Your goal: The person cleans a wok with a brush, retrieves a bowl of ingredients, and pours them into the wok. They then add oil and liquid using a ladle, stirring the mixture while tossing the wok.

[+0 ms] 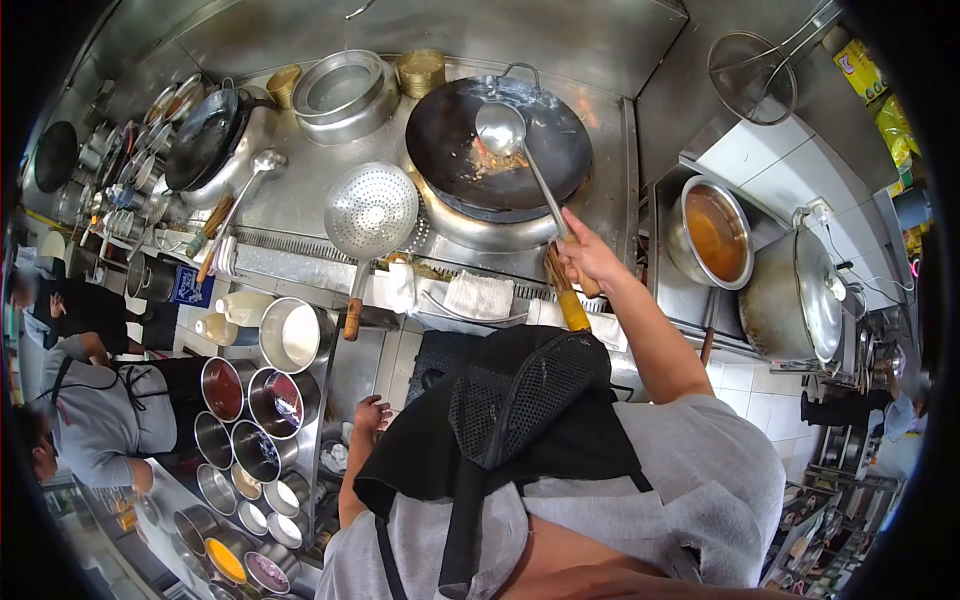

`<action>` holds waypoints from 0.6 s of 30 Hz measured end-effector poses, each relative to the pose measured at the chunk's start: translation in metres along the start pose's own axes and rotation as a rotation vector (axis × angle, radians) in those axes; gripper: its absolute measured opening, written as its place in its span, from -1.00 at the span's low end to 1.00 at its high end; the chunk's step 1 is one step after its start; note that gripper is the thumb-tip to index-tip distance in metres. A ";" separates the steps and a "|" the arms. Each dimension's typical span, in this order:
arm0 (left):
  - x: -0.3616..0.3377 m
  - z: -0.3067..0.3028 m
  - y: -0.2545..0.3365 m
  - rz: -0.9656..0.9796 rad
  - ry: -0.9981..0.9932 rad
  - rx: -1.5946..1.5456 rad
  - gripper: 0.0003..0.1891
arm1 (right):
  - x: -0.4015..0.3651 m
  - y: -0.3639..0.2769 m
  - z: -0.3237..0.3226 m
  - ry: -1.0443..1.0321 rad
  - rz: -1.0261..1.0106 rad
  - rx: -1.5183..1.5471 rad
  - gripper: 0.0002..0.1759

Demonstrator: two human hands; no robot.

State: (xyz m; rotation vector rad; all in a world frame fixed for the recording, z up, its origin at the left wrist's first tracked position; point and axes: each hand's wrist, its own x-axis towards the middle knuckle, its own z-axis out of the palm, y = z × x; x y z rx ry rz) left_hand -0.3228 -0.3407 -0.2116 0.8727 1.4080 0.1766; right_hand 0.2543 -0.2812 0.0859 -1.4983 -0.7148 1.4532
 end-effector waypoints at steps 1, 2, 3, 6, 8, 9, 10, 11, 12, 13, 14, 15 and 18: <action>-0.017 0.005 0.015 -0.071 0.048 0.024 -0.46 | 0.001 0.006 -0.003 -0.015 0.030 0.027 -0.07; -0.022 0.006 0.016 -0.142 0.097 0.047 -0.49 | 0.000 0.007 -0.004 -0.032 0.058 0.054 -0.07; -0.027 0.007 0.019 -0.141 0.097 0.045 -0.49 | 0.000 0.009 -0.003 -0.033 0.058 0.052 -0.07; -0.033 0.005 0.013 -0.131 0.060 0.160 -0.53 | -0.005 0.005 0.006 0.047 -0.006 -0.242 -0.08; -0.024 0.011 0.008 -0.232 0.172 -0.115 -0.54 | -0.013 0.000 0.012 0.047 -0.022 -0.181 -0.10; -0.005 0.008 -0.012 -0.231 0.165 -0.111 -0.54 | -0.014 -0.002 0.013 0.055 -0.022 -0.181 -0.10; 0.020 0.000 -0.043 -0.186 0.155 -0.013 -0.54 | -0.014 -0.003 0.014 0.010 -0.006 -0.051 -0.10; 0.031 -0.004 -0.060 -0.142 0.145 0.084 -0.53 | -0.013 -0.003 0.015 -0.035 0.011 0.080 -0.10; 0.013 0.002 -0.034 -0.168 0.157 0.129 -0.52 | -0.010 -0.004 0.016 -0.031 0.013 0.079 -0.10; -0.007 0.008 -0.004 -0.194 0.167 0.174 -0.50 | -0.006 -0.005 0.017 -0.027 0.076 0.165 -0.09; -0.039 0.018 0.040 -0.222 0.177 0.218 -0.49 | -0.003 -0.004 0.019 -0.025 0.138 0.252 -0.08; -0.034 0.012 0.041 -0.222 0.176 0.219 -0.49 | -0.003 -0.001 0.018 -0.024 0.139 0.252 -0.08; -0.012 -0.002 0.038 -0.166 0.017 0.016 -0.44 | -0.001 0.002 0.012 0.002 0.045 -0.061 -0.08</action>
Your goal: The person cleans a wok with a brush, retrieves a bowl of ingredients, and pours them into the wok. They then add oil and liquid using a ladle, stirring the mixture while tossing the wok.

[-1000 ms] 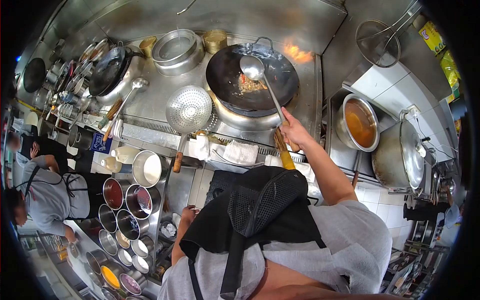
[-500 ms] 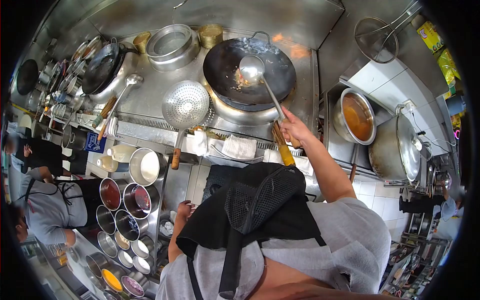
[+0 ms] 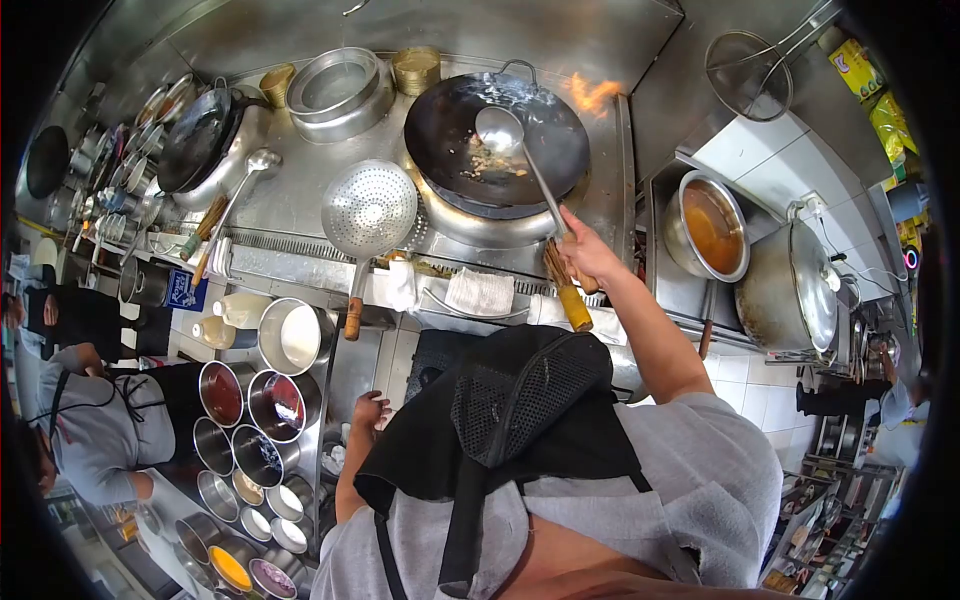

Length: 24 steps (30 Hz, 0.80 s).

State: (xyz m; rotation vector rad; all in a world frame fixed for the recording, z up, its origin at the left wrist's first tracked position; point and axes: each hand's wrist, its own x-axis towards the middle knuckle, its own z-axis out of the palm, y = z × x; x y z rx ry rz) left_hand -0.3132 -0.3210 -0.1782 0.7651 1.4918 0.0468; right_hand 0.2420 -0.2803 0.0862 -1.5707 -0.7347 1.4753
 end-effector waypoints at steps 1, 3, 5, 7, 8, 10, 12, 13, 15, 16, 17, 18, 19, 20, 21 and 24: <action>0.006 -0.001 -0.003 0.053 0.019 -0.008 -0.42 | -0.002 0.001 -0.001 0.011 -0.023 -0.017 -0.09; 0.002 0.000 0.005 0.128 0.052 0.050 -0.43 | -0.008 -0.001 0.003 0.023 -0.046 -0.035 -0.10; 0.000 0.001 0.005 0.101 0.056 0.054 -0.44 | -0.013 -0.005 0.006 -0.045 -0.013 0.187 -0.10; 0.003 -0.001 -0.001 0.075 0.062 0.059 -0.45 | -0.009 -0.001 0.011 -0.062 0.052 0.255 -0.10; 0.004 -0.002 -0.005 0.036 0.036 0.036 -0.46 | -0.008 0.000 0.013 -0.075 0.117 0.326 -0.10; 0.007 -0.004 -0.013 -0.004 0.006 0.016 -0.47 | -0.008 0.002 0.013 -0.041 0.083 0.199 -0.10; 0.012 -0.009 -0.027 -0.001 -0.027 0.008 -0.47 | -0.010 -0.002 0.016 -0.017 0.049 0.071 -0.11; 0.034 -0.018 -0.049 0.036 -0.073 -0.005 -0.47 | -0.020 -0.006 0.017 -0.042 0.031 0.120 -0.12; -0.001 -0.009 -0.024 0.017 0.000 0.035 -0.48 | -0.037 -0.016 0.017 -0.094 0.009 0.197 -0.14; -0.014 -0.005 -0.015 -0.006 0.071 0.075 -0.48 | -0.040 -0.015 0.016 -0.092 0.008 0.195 -0.14; -0.013 -0.005 -0.016 -0.004 0.067 0.074 -0.48 | -0.042 -0.013 0.016 -0.097 0.076 0.272 -0.14; -0.012 -0.006 -0.018 -0.032 0.059 -0.009 -0.48 | -0.042 -0.012 0.014 -0.103 0.144 0.349 -0.15; -0.011 -0.007 -0.020 -0.060 0.052 -0.092 -0.48 | -0.040 -0.009 0.012 -0.099 0.144 0.347 -0.15; -0.009 -0.008 -0.023 -0.061 0.047 -0.089 -0.48 | -0.034 -0.005 0.010 -0.086 0.126 0.345 -0.14; -0.006 -0.009 -0.024 -0.041 0.035 -0.074 -0.48 | -0.027 -0.003 0.006 -0.074 0.107 0.341 -0.13; -0.011 -0.010 -0.011 0.012 0.030 -0.036 -0.48 | -0.006 -0.005 0.004 0.119 -0.036 0.021 -0.17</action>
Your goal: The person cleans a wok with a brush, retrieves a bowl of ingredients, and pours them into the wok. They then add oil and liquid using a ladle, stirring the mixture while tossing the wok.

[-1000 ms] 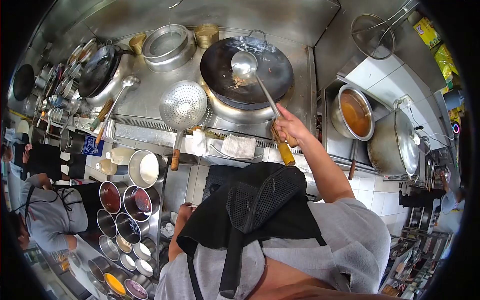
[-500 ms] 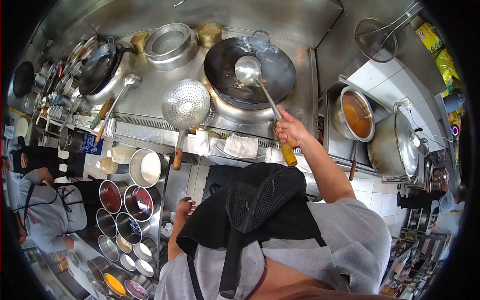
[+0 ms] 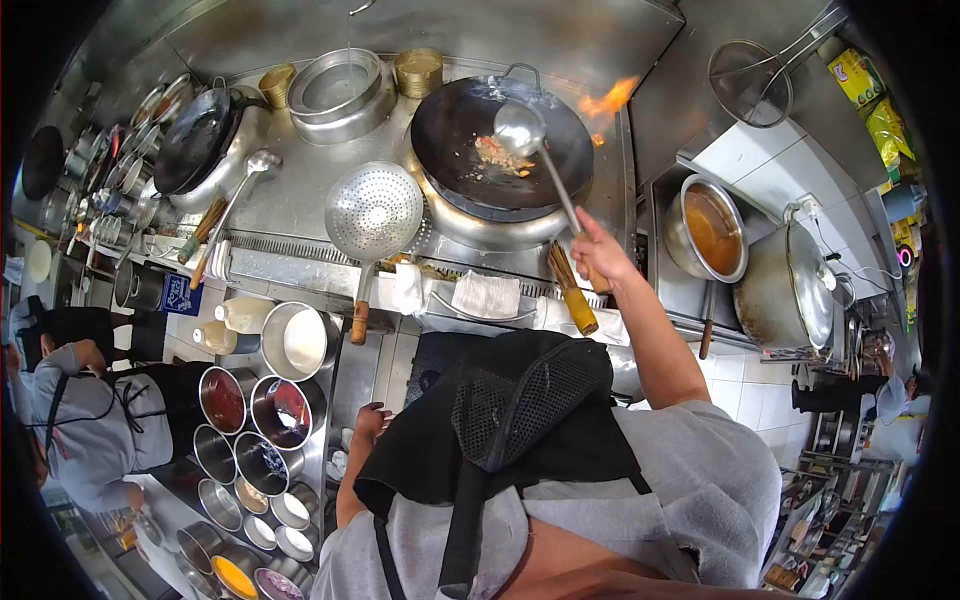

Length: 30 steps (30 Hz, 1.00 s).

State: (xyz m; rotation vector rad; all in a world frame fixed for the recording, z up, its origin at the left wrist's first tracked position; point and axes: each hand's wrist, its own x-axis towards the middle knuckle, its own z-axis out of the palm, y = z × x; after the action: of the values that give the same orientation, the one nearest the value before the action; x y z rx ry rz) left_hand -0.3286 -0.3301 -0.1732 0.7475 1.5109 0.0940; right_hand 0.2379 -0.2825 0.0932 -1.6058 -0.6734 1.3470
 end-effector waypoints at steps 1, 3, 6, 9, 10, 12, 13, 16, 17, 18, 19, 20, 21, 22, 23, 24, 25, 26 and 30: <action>-0.004 -0.001 0.010 0.035 0.001 0.025 -0.47 | 0.004 -0.005 0.001 0.058 -0.036 -0.034 -0.15; 0.011 -0.008 0.009 0.043 -0.014 0.033 -0.47 | 0.019 -0.009 0.010 0.175 -0.082 -0.178 -0.13; 0.017 -0.016 0.012 0.022 -0.059 0.090 -0.47 | 0.032 -0.006 0.023 0.323 -0.099 -0.413 -0.08; 0.095 -0.050 -0.053 0.732 -0.357 0.346 -0.47 | 0.032 0.002 0.025 0.200 -0.035 -0.415 -0.08; 0.124 -0.063 -0.078 1.082 -0.449 0.364 -0.47 | 0.025 0.003 0.020 0.074 -0.013 -0.411 -0.05; 0.126 -0.064 -0.068 0.674 -0.360 0.296 -0.47 | 0.002 -0.003 0.017 -0.042 0.014 -0.403 -0.02; 0.123 -0.062 -0.058 0.268 -0.255 0.221 -0.47 | -0.022 -0.017 0.022 -0.047 0.007 -0.547 -0.03; 0.071 -0.053 -0.009 0.074 -0.124 0.088 -0.46 | -0.077 -0.033 0.040 -0.057 0.034 -0.694 -0.03; 0.078 -0.055 -0.014 0.074 -0.133 0.089 -0.46 | -0.087 -0.033 0.043 -0.063 0.063 -0.693 -0.03; 0.096 -0.058 -0.028 0.120 -0.179 0.198 -0.46 | -0.085 -0.022 0.040 -0.054 0.067 -0.698 -0.03; 0.113 -0.060 -0.041 0.168 -0.226 0.309 -0.46 | -0.076 0.000 0.034 -0.024 -0.052 -0.895 -0.04; 0.127 -0.060 -0.051 0.170 -0.237 0.314 -0.46 | -0.073 0.013 0.031 0.009 -0.171 -1.088 -0.05; 0.140 -0.059 -0.061 0.159 -0.326 0.269 -0.46 | -0.068 0.012 0.036 0.053 -0.155 -1.019 -0.06; 0.148 -0.057 -0.064 0.147 -0.415 0.222 -0.46 | -0.065 0.007 0.037 0.065 -0.147 -1.021 -0.06; 0.141 -0.053 -0.056 0.118 -0.405 0.195 -0.46 | -0.062 -0.001 0.039 0.119 -0.052 -1.037 -0.07; 0.147 -0.051 -0.063 0.117 -0.409 0.202 -0.46 | -0.064 -0.008 0.046 0.170 0.042 -1.047 -0.08; 0.157 -0.050 -0.073 0.437 -0.480 0.343 -0.46 | -0.084 -0.034 0.064 0.185 0.133 -1.065 -0.10; 0.165 -0.050 -0.074 0.763 -0.545 0.480 -0.46 | -0.098 -0.040 0.070 0.192 0.132 -1.059 -0.10; 0.150 -0.037 -0.058 0.494 -0.456 0.590 -0.44 | -0.128 -0.012 0.050 0.145 0.038 -1.157 -0.10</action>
State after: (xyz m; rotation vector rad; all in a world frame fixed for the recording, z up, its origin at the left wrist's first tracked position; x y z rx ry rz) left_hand -0.3697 -0.2856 -0.3271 1.4966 0.8870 -0.1535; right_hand 0.1589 -0.3711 0.1637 -2.5640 -1.4865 0.8313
